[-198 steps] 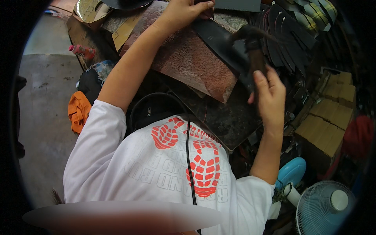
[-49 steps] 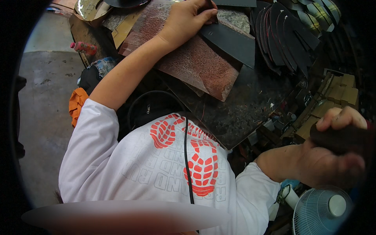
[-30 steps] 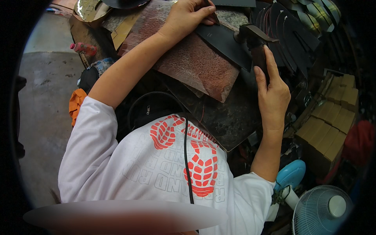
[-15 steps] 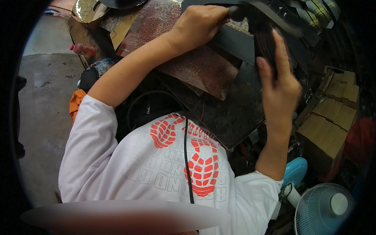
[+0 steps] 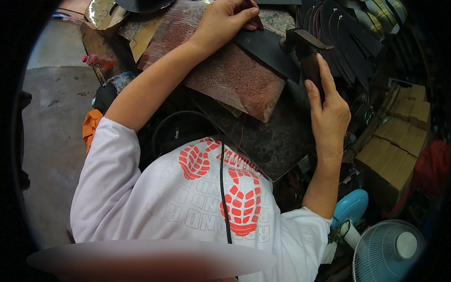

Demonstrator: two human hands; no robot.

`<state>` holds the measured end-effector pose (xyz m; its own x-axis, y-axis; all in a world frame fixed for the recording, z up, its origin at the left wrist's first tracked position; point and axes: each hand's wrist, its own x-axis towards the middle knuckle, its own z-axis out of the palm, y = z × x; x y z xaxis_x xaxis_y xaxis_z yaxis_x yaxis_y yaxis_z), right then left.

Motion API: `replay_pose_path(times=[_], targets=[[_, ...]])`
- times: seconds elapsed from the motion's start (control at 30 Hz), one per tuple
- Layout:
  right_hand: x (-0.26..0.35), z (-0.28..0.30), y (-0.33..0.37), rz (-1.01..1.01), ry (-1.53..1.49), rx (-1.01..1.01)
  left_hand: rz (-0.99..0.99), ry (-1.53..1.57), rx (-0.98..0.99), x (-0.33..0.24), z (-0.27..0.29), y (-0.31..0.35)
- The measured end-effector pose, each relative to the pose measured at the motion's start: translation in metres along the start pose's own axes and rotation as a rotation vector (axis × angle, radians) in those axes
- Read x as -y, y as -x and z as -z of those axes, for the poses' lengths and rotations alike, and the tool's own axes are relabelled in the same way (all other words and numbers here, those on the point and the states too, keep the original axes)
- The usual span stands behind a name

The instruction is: The person repeatedly hammers a black shoe sole or heel piece on a workbench using a small hammer. They adjust the piece between strikes and continue hammering the same area.

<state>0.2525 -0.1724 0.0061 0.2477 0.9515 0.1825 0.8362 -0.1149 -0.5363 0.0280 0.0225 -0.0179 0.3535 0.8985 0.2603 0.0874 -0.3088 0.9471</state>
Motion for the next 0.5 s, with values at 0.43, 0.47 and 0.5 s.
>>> replay_pose_path(times=[0.43,0.47,0.5], targets=[[0.070,0.065,-0.020,0.298,-0.600,-0.030,-0.798,-0.533,-0.007,-0.001,-0.017,-0.005],[0.051,0.046,-0.018,0.169,-0.482,-0.037,-0.783,-0.563,0.028,0.000,-0.019,-0.005],[0.031,0.033,-0.013,0.123,-0.312,-0.012,-0.767,-0.594,0.064,0.001,-0.019,-0.005]])
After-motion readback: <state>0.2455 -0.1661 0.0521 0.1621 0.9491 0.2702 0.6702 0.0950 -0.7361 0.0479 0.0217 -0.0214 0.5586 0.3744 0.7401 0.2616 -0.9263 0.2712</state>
